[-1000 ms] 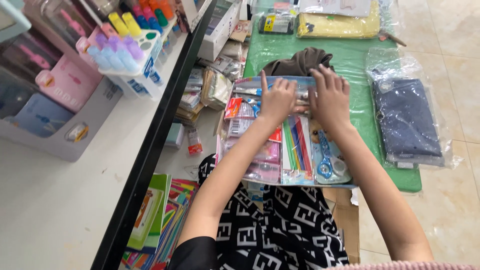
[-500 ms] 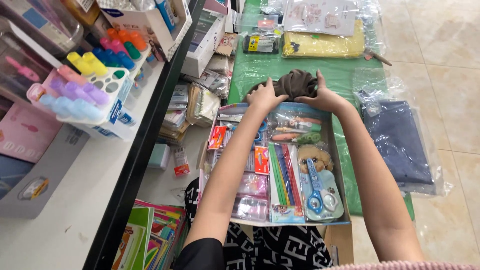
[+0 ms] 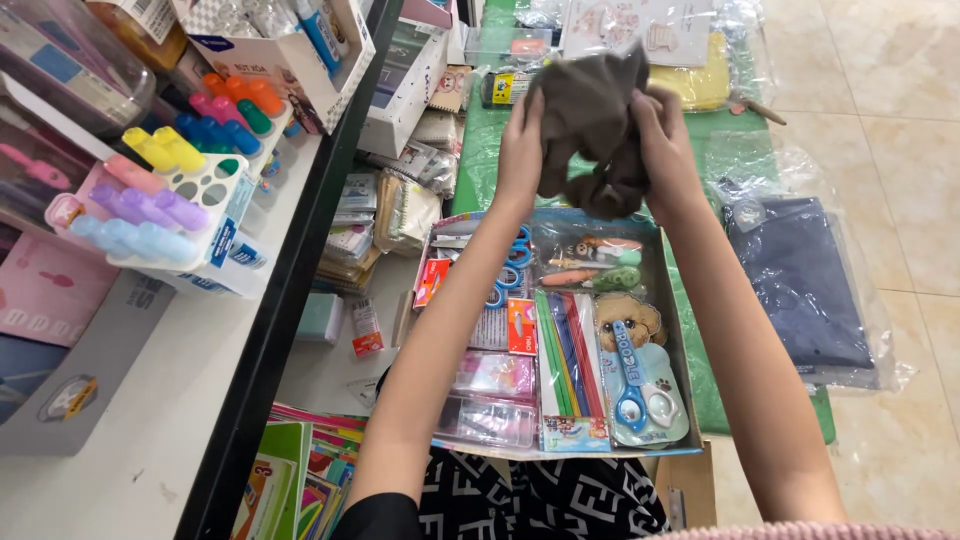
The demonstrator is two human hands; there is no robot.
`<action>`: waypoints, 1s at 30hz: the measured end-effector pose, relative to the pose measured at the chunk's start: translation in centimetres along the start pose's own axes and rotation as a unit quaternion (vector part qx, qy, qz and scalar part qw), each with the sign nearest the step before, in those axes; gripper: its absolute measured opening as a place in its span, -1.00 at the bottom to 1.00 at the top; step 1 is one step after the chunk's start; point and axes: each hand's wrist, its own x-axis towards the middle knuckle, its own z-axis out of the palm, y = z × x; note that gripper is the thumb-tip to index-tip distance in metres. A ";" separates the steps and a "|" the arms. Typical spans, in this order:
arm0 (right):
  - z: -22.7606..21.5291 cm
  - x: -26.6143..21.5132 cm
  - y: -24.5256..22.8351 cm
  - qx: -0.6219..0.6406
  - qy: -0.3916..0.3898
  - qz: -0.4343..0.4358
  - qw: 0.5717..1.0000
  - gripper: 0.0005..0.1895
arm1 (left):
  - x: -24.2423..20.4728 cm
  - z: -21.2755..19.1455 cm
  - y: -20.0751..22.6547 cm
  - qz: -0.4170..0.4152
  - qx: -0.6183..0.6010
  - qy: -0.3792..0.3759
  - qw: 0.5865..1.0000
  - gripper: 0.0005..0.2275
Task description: Organizing various toys and stationery items on shelves and in a box.
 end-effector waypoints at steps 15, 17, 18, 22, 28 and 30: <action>18.9 -10.4 -13.7 -0.123 -0.416 0.128 0.892 -0.28 | -20.6 -17.0 24.4 -0.080 -0.436 0.317 0.839 -0.64; 21.5 -10.8 -12.2 -0.061 -0.433 0.174 0.882 -0.33 | -23.3 -19.5 26.0 -0.030 -0.413 0.343 0.843 -0.64; 22.7 -11.0 -11.5 -0.002 -0.438 0.222 0.871 -0.37 | -24.7 -20.7 26.7 0.011 -0.390 0.361 0.847 -0.64; 26.6 -11.7 -8.8 0.090 -0.399 0.324 0.853 -0.49 | -28.1 -21.9 29.1 0.044 -0.315 0.441 0.839 -0.59; 31.5 -13.1 -6.5 0.167 -0.473 0.215 0.838 -0.67 | -31.7 -23.6 30.2 0.105 0.194 0.549 0.806 -0.54; 33.4 -13.8 -7.5 -0.023 -0.550 -0.006 0.835 -0.53 | -31.6 -23.5 31.2 0.031 0.426 0.461 0.778 -0.65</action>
